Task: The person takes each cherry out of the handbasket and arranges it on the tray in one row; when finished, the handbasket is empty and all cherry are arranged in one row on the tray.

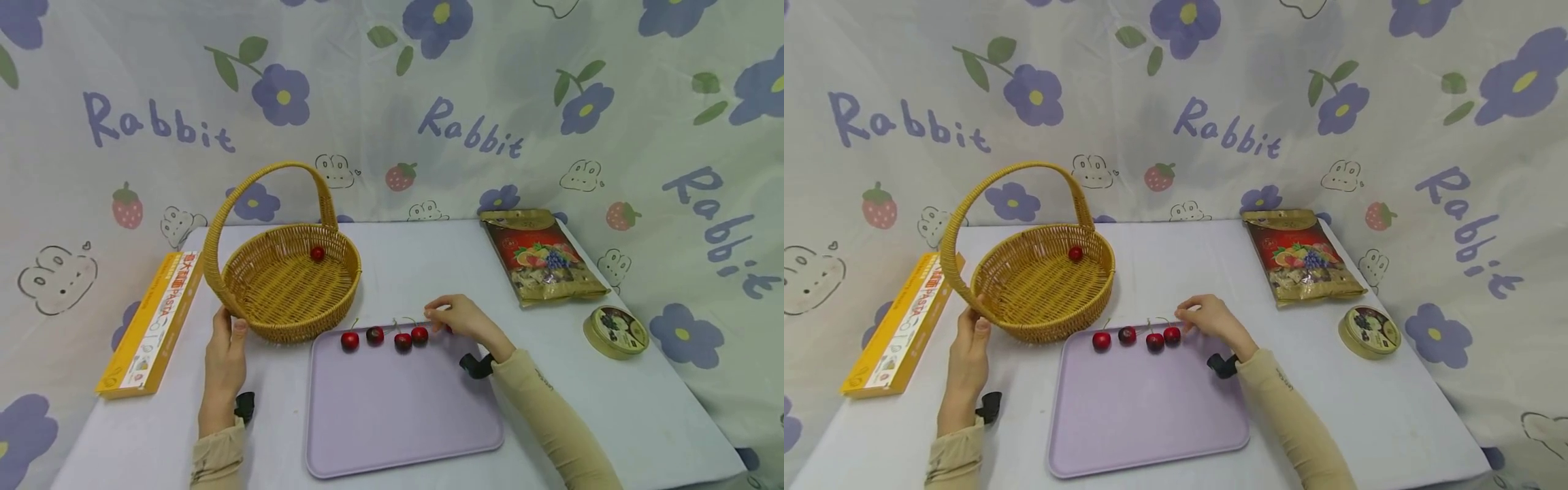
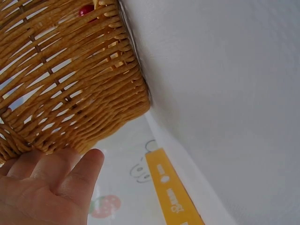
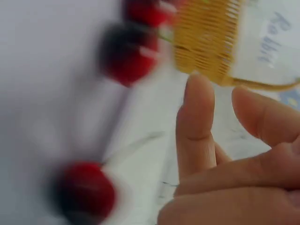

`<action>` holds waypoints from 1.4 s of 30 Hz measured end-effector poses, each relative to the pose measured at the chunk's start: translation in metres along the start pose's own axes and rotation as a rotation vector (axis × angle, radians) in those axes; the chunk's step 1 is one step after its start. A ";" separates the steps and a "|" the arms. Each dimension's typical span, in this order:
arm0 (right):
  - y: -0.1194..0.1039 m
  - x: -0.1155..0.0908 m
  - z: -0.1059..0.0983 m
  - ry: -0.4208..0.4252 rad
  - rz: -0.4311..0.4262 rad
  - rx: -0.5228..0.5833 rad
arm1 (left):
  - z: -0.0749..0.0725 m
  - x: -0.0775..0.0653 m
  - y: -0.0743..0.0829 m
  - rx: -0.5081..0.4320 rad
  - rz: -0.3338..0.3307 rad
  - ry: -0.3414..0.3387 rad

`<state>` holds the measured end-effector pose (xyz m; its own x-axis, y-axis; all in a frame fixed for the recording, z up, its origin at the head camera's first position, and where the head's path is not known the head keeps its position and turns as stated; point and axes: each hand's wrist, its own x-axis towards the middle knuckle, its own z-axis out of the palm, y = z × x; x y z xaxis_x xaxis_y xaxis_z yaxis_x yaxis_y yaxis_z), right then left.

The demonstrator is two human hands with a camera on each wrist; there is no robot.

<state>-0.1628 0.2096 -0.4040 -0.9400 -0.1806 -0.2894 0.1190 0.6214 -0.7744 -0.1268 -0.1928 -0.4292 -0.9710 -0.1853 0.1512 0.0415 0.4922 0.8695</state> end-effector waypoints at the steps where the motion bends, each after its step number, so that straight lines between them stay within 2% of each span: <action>1: -0.008 0.003 -0.005 0.019 -0.011 0.021 | -0.001 0.000 0.000 0.002 0.005 0.003; 4: -0.035 0.015 -0.017 0.006 -0.067 0.207 | -0.002 0.001 0.001 0.006 0.010 0.010; 7: -0.065 0.033 -0.019 -0.121 -0.109 0.563 | -0.003 0.001 0.001 0.007 0.001 0.009; 10: -0.095 0.055 -0.007 -0.259 -0.060 0.926 | -0.001 0.000 0.002 0.004 -0.005 0.000; 13: -0.125 0.079 0.016 -0.352 0.046 1.176 | 0.002 -0.002 0.002 0.003 -0.001 -0.006; 17: -0.152 0.110 0.052 -0.403 0.228 1.365 | 0.004 -0.002 0.003 0.008 0.002 -0.004; 20: -0.158 0.129 0.076 -0.343 0.395 1.512 | 0.004 -0.002 0.003 0.011 -0.005 -0.008; 23: -0.159 0.139 0.094 -0.224 0.541 1.658 | 0.003 -0.002 0.004 0.013 -0.016 -0.016; 26: -0.158 0.150 0.109 -0.098 0.617 1.727 | 0.001 -0.002 0.003 0.019 -0.025 -0.022; 28: -0.154 0.164 0.117 -0.040 0.655 1.744 | 0.000 -0.002 0.003 0.023 -0.023 -0.023; 30: -0.151 0.180 0.121 -0.017 0.671 1.746 | 0.000 -0.001 0.003 0.023 -0.012 -0.018; 31: -0.151 0.188 0.122 -0.012 0.670 1.755 | 0.000 0.000 0.003 0.027 -0.007 -0.016; 33: -0.139 0.222 0.128 -0.050 0.673 1.779 | -0.001 0.001 0.003 0.031 0.001 -0.009; 38: -0.100 0.322 0.156 -0.139 0.685 1.847 | -0.004 0.001 0.003 0.037 -0.020 -0.001; 40: -0.097 0.338 0.161 -0.147 0.673 1.856 | -0.005 0.000 0.003 0.034 -0.025 0.005; 42: -0.102 0.339 0.162 -0.122 0.627 1.816 | -0.005 0.000 0.003 0.038 -0.024 0.018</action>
<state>-0.4420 -0.0389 -0.5141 -0.6225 -0.3748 -0.6870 0.5964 -0.7956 -0.1064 -0.1253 -0.1958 -0.4246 -0.9672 -0.2123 0.1395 0.0093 0.5193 0.8546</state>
